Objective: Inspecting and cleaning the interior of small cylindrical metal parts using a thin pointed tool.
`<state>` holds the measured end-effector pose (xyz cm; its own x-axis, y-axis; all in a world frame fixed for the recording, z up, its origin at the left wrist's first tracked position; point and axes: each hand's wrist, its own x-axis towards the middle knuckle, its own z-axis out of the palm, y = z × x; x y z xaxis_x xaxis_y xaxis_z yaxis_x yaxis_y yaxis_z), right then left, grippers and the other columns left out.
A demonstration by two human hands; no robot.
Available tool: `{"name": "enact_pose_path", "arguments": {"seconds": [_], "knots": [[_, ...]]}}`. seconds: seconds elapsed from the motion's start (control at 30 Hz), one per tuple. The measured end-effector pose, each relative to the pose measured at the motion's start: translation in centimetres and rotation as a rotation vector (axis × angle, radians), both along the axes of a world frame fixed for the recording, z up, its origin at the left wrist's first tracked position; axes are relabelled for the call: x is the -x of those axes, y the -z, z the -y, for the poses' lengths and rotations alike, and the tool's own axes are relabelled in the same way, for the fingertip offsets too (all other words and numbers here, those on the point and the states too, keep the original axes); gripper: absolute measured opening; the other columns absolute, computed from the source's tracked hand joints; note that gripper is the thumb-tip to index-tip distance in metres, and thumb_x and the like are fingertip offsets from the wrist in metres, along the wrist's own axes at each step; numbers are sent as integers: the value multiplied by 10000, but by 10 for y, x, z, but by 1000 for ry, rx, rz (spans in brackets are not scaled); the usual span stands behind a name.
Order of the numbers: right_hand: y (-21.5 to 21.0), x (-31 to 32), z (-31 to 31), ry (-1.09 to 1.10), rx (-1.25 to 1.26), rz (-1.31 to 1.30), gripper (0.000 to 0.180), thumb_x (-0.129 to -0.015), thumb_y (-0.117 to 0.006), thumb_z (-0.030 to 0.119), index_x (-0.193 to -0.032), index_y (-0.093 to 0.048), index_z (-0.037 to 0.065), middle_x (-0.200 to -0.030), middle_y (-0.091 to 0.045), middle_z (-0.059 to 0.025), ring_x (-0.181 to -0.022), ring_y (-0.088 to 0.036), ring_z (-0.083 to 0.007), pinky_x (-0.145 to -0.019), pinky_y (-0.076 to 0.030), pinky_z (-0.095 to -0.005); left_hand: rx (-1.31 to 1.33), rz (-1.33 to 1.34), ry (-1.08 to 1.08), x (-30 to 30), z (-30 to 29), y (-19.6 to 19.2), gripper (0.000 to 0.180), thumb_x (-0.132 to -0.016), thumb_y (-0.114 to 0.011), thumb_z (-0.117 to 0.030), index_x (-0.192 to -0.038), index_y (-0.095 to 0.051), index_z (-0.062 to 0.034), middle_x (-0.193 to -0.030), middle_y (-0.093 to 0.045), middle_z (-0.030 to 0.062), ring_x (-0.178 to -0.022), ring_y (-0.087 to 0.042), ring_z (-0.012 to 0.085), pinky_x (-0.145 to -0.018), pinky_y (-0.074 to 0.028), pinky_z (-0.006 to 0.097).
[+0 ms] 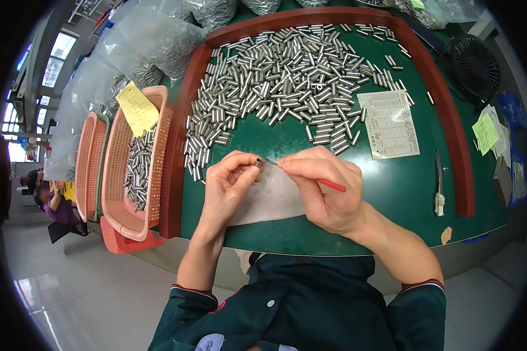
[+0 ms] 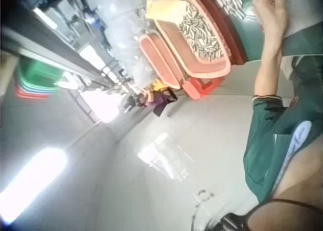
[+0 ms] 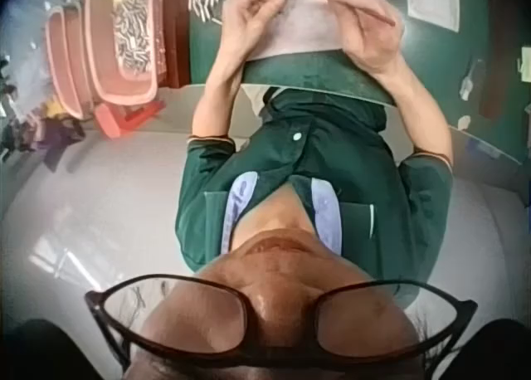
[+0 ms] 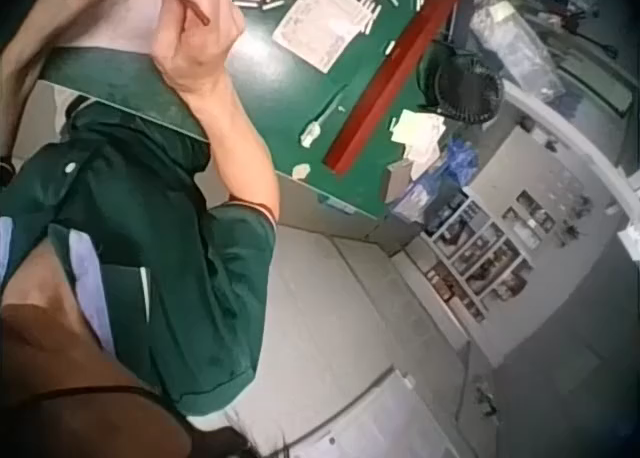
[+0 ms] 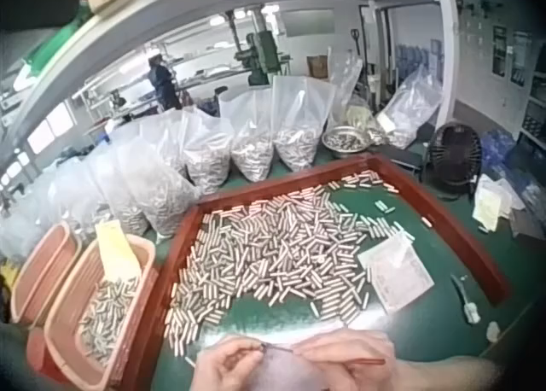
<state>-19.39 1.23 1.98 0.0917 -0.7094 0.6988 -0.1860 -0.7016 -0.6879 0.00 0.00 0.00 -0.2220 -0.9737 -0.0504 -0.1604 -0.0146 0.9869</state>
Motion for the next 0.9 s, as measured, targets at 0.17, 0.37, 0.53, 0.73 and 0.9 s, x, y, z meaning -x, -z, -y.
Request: {"name": "enact_pose_path", "arguments": {"seconds": [0.17, 0.37, 0.53, 0.73, 0.9], "knots": [[-6, 9, 12, 120, -122, 368, 117, -819, -530, -100, -912, -564, -39, -854, -621, -125, -743, -595, -179, -662, -499, -263, -52, -34, -3, 0, -4, 2, 131, -805, -575, 44, -927, -604, 82, -852, -571, 67, -721, -567, 99, -678, -471, 212], [2, 2, 7, 30, -67, 139, 135, -794, -547, -107, -902, -567, -28, -770, -625, -124, -675, -610, -193, -593, -483, -262, -40, 4, 22, 0, -2, 2, 102, -840, -566, 23, -923, -618, 52, -881, -580, 51, -737, -567, 84, -675, -466, 197], [2, 0, 6, 6, -66, 106, 137, -776, -558, -111, -885, -566, -29, -760, -624, -132, -653, -611, -202, -559, -484, -267, -39, -17, 19, 1, -2, 1, 102, -836, -568, 32, -922, -617, 55, -881, -581, 53, -740, -569, 86, -668, -466, 196], [2, -1, 6, 3, -11, 34, 140, -756, -583, -104, -868, -570, -22, -746, -619, -129, -605, -603, -205, -503, -468, -261, -27, 11, 13, 1, -2, 1, 125, -798, -591, 38, -916, -612, 75, -851, -574, 67, -715, -570, 101, -661, -470, 209], [4, -5, 5, -25, 129, -117, 219, -671, -645, -88, -863, -587, -1, -739, -613, -101, -605, -614, -226, -480, -469, -270, -6, 81, -10, 2, -3, 0, 113, -766, -634, 25, -875, -629, 55, -820, -595, 66, -713, -575, 99, -663, -471, 212]]}}
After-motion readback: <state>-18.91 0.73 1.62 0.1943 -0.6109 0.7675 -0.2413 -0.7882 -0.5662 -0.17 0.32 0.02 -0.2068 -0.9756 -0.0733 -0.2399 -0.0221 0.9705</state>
